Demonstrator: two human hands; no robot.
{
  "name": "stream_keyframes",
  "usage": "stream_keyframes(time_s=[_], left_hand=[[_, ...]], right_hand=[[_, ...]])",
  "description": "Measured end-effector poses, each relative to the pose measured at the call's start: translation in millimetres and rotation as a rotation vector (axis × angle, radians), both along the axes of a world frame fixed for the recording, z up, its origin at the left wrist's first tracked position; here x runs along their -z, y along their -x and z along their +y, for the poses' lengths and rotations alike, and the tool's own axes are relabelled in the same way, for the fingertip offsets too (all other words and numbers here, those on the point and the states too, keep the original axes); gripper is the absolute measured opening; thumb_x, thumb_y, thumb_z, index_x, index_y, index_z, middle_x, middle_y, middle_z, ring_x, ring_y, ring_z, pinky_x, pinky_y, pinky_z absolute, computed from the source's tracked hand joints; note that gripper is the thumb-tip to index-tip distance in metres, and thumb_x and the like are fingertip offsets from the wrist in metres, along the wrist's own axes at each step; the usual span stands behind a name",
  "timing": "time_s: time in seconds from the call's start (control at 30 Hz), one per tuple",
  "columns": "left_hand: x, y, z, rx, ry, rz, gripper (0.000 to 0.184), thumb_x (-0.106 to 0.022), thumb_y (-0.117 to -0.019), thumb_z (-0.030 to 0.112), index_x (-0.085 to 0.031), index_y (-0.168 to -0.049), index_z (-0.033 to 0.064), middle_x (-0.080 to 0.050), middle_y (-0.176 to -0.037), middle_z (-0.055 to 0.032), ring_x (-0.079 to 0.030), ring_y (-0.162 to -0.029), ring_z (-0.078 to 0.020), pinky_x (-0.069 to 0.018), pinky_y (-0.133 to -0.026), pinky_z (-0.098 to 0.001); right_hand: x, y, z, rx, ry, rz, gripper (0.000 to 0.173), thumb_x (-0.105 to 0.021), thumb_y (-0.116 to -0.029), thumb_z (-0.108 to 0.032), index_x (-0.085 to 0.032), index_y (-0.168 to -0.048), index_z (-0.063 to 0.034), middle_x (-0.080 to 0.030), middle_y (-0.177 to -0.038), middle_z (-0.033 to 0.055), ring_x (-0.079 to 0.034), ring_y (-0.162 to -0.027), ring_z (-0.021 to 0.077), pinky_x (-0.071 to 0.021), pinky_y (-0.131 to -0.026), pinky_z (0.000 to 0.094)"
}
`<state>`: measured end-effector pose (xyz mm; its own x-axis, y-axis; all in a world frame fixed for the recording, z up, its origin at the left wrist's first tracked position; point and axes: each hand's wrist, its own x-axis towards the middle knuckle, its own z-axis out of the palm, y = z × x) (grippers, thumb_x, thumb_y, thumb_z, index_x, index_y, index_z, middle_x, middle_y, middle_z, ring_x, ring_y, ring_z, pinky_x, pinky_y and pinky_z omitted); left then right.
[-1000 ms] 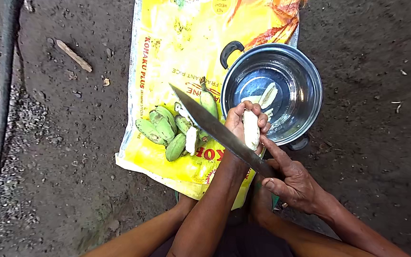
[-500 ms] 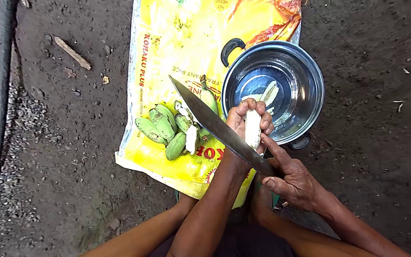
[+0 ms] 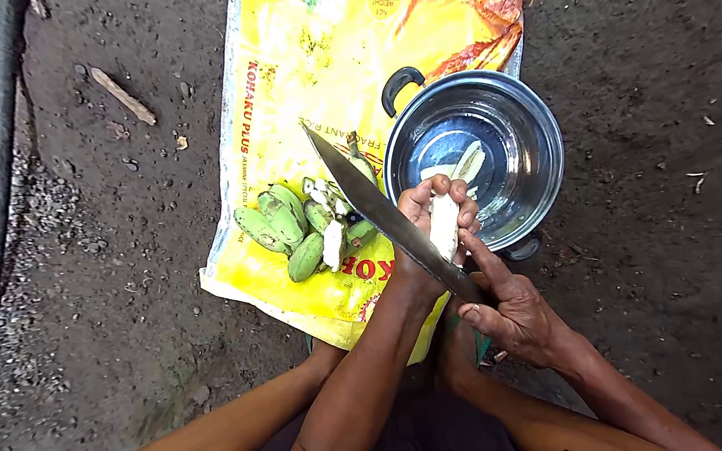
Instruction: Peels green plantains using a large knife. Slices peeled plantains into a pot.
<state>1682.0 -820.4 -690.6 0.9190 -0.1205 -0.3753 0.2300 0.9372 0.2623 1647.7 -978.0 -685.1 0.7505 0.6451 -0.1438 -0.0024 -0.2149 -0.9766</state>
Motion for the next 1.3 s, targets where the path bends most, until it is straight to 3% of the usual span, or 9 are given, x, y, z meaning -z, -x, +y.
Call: stream_keyframes(time_s=[0.6, 0.73, 0.9, 0.97, 1.07, 1.3], left_hand=[[-1.9, 4.5, -9.9, -0.007, -0.023, -0.045, 0.037, -0.029, -0.1058, 0.037, -0.052, -0.082, 0.0214, -0.052, -0.078, 0.0018, -0.052, -0.063, -0.0091, -0.0441, -0.055, -0.02], [-5.6, 7.6, -14.4, -0.045, 0.016, -0.027, 0.034, -0.033, -0.1061, 0.034, -0.054, -0.085, 0.0181, -0.054, -0.078, 0.0001, -0.056, -0.063, -0.0098, -0.0483, -0.056, -0.0196], [-0.6, 11.4, -19.7, -0.088, 0.088, -0.047, 0.033, -0.038, -0.1053, 0.033, -0.058, -0.084, 0.0158, -0.058, -0.08, -0.0017, -0.061, -0.071, -0.0133, -0.0524, -0.065, -0.0236], [-2.3, 9.7, -16.3, -0.062, 0.082, -0.025, 0.037, -0.036, -0.1056, 0.035, -0.058, -0.083, 0.0159, -0.059, -0.081, -0.0023, -0.063, -0.072, -0.0143, -0.0542, -0.065, -0.0244], [-4.7, 4.2, -4.4, 0.008, 0.06, -0.009, 0.04, -0.034, -0.1059, 0.039, -0.058, -0.083, 0.0169, -0.06, -0.083, -0.003, -0.065, -0.076, -0.0163, -0.0559, -0.065, -0.0255], [-5.3, 3.9, -2.5, 0.083, 0.033, -0.011, 0.05, -0.023, -0.1065, 0.048, -0.059, -0.089, 0.018, -0.062, -0.086, -0.0032, -0.066, -0.08, -0.0168, -0.0561, -0.066, -0.0268]], right_hand=[[5.6, 2.4, 3.8, 0.102, -0.059, -0.011, 0.074, -0.056, -0.1002, -0.053, -0.039, -0.15, -0.0011, -0.068, -0.082, 0.0009, -0.063, -0.072, -0.0045, -0.0551, -0.067, 0.0156], [4.4, 2.1, 5.9, 0.149, -0.043, -0.048, 0.068, -0.059, -0.0994, -0.05, -0.044, -0.141, 0.0013, -0.07, -0.086, 0.0013, -0.066, -0.077, -0.0042, -0.0566, -0.071, 0.0161], [2.3, 1.0, 4.8, 0.162, -0.042, -0.036, 0.062, -0.061, -0.0992, -0.047, -0.046, -0.136, 0.0, -0.069, -0.087, -0.0005, -0.064, -0.078, -0.0058, -0.0553, -0.072, 0.0143], [0.8, 1.0, 3.2, 0.145, -0.03, -0.018, 0.065, -0.059, -0.0997, -0.049, -0.044, -0.14, -0.0002, -0.069, -0.085, 0.0, -0.064, -0.075, -0.0054, -0.0554, -0.07, 0.0147], [-0.3, 3.4, -3.2, 0.098, 0.013, -0.017, 0.082, -0.053, -0.1009, -0.055, -0.03, -0.157, 0.0, -0.065, -0.078, 0.0005, -0.056, -0.065, -0.006, -0.0503, -0.06, 0.0136], [2.6, 3.2, -3.3, 0.095, 0.009, -0.002, 0.079, -0.051, -0.101, -0.056, -0.034, -0.157, -0.0018, -0.068, -0.081, 0.0018, -0.058, -0.066, -0.0064, -0.0509, -0.06, 0.0134]])
